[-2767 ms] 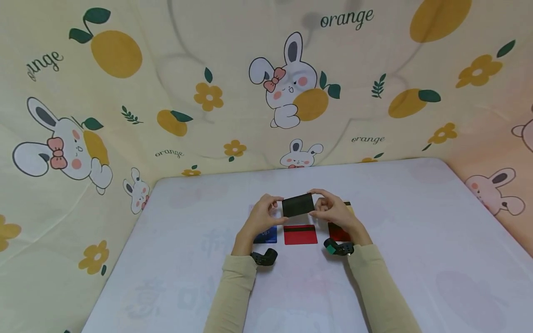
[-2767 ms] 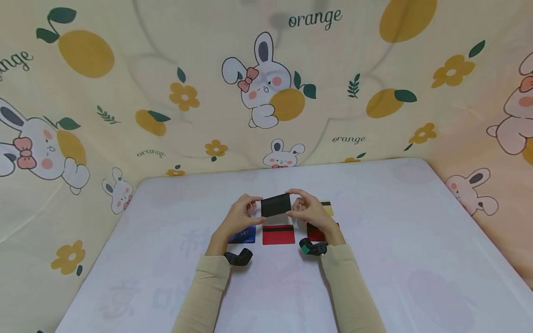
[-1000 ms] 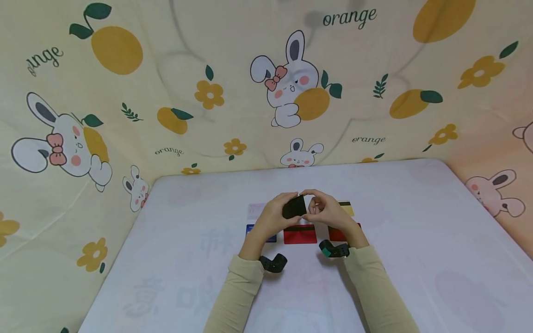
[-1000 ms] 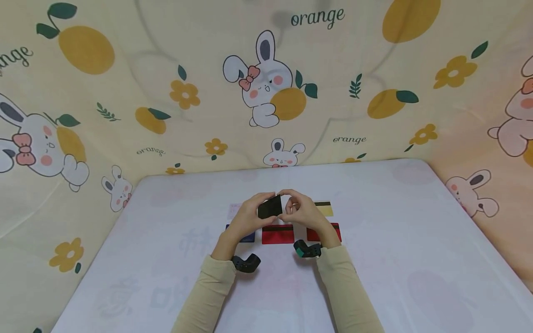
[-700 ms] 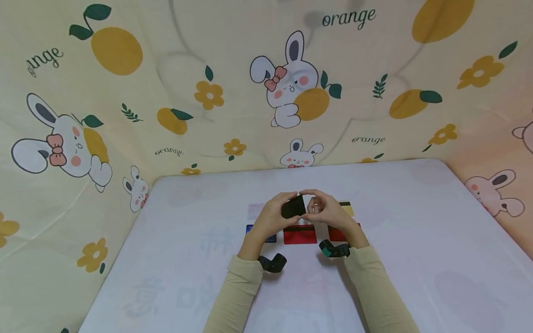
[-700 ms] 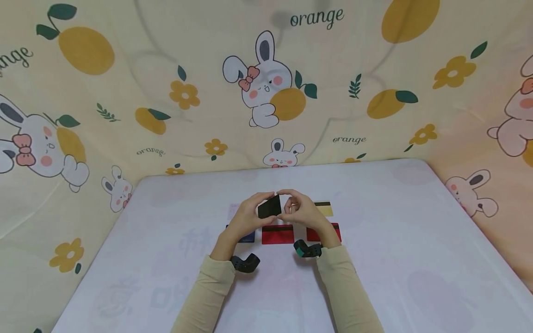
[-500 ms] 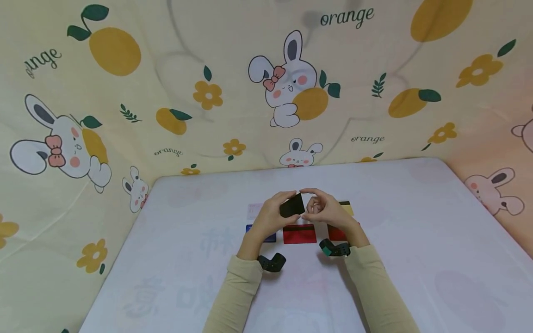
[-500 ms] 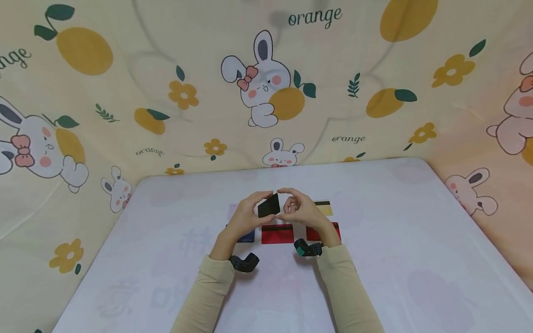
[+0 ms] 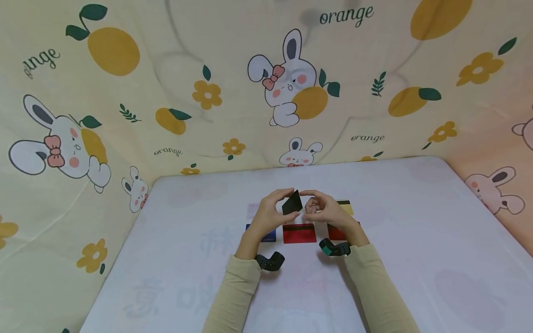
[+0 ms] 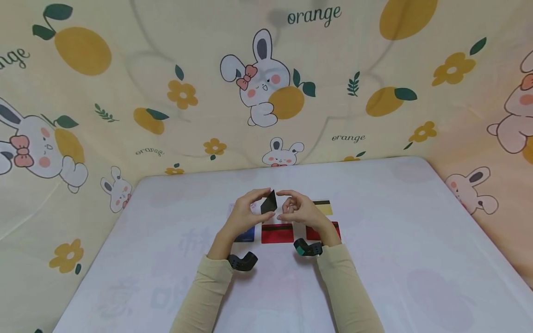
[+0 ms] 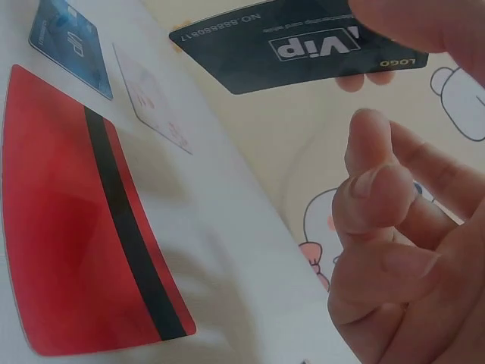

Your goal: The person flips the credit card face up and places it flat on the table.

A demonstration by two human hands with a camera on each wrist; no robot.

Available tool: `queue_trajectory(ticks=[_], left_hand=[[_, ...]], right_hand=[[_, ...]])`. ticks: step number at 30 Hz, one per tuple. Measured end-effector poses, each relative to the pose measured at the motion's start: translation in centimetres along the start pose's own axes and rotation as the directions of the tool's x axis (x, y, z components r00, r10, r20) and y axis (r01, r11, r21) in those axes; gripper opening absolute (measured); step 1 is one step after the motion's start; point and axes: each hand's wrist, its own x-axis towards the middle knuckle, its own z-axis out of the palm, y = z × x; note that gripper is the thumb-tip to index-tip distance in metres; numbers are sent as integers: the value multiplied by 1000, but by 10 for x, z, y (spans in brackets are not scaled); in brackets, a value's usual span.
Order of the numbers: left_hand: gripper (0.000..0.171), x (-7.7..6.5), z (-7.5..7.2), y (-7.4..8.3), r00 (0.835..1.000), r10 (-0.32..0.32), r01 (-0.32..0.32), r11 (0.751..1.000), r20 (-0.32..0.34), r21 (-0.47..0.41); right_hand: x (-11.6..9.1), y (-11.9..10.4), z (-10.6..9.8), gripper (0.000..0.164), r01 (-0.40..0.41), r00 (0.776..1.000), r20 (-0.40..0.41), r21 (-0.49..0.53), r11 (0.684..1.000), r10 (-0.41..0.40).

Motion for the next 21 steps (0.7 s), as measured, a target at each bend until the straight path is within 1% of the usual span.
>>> queue_trajectory(ticks=[6, 10, 13, 18, 21], left_hand=[[60, 1, 0, 2, 1000, 9, -9, 999, -8, -30], [59, 1, 0, 1, 999, 27, -28, 998, -25, -53], [59, 1, -1, 2, 999, 28, -30, 997, -34, -67], [60, 1, -1, 3, 999, 11, -14, 995, -36, -98], [61, 1, -1, 3, 999, 8, -12, 994, -39, -108]], right_hand=[[1, 2, 2, 66, -20, 1000, 16, 18, 1000, 20], [3, 4, 4, 65, -38, 999, 23, 20, 999, 38], [4, 6, 5, 66, -53, 998, 20, 24, 998, 53], [4, 8, 9, 71, -102, 995, 15, 12, 995, 102], [5, 9, 11, 69, -111, 994, 20, 9, 994, 111]])
